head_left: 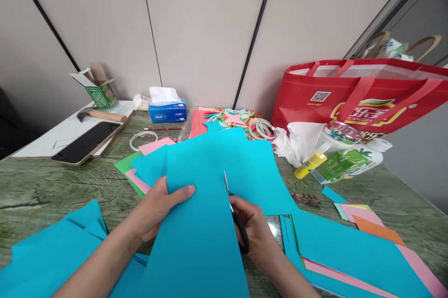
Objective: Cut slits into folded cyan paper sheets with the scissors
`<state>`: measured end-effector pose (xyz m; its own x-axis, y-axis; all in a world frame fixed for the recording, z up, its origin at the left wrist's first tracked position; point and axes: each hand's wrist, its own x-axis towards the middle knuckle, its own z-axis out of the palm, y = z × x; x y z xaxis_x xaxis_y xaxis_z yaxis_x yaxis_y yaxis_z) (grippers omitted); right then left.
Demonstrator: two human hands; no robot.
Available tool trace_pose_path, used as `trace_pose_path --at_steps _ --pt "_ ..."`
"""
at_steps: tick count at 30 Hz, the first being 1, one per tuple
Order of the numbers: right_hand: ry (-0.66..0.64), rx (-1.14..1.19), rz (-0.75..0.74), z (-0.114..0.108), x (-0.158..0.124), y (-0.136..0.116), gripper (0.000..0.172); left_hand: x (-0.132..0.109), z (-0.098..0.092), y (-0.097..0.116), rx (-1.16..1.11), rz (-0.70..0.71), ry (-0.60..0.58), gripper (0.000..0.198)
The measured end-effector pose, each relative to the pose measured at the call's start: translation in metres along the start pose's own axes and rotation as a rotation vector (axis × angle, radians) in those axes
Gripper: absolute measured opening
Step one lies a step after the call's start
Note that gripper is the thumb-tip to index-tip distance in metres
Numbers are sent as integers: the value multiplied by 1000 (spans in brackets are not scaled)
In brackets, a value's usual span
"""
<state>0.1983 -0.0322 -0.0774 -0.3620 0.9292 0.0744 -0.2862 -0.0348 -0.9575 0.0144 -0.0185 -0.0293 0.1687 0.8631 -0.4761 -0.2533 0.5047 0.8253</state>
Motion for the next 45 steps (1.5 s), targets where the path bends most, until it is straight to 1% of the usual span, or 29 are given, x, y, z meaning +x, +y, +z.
trace_pose_path --at_steps 6,12,18,24,27,31,33,36,38,40,41,43,45 --pt "18 -22 -6 0 0 1 32 1 -1 -2 12 2 12 68" --pt "9 -14 -11 -1 0 2 30 0 1 0 -2 10 24 72" --pt "32 -55 -5 -1 1 3 31 -1 3 1 12 15 9 65" --pt "62 -99 15 0 0 2 29 0 0 -2 52 19 27 56" --pt "61 -112 33 0 1 2 30 1 -1 -3 66 22 19 56" --pt "56 -109 19 1 0 2 28 0 0 -1 58 2 13 57" --pt "99 -172 -4 2 -2 2 30 -2 2 3 47 -14 3 54" --pt "194 -364 -84 0 -4 4 38 -5 5 6 33 -56 3 56" --pt "211 -436 -117 -2 -6 5 39 -6 5 6 30 -60 -7 60" --pt "200 -425 -104 -3 -6 5 37 -4 5 5 52 -15 -39 65" --pt "192 -408 -90 -4 -5 5 35 -3 5 4 75 21 -35 69" --pt "179 -397 -88 -3 -4 1 32 -1 3 5 125 129 54 79" --pt "138 -427 -113 -2 -4 -5 26 0 1 9 170 313 161 84"
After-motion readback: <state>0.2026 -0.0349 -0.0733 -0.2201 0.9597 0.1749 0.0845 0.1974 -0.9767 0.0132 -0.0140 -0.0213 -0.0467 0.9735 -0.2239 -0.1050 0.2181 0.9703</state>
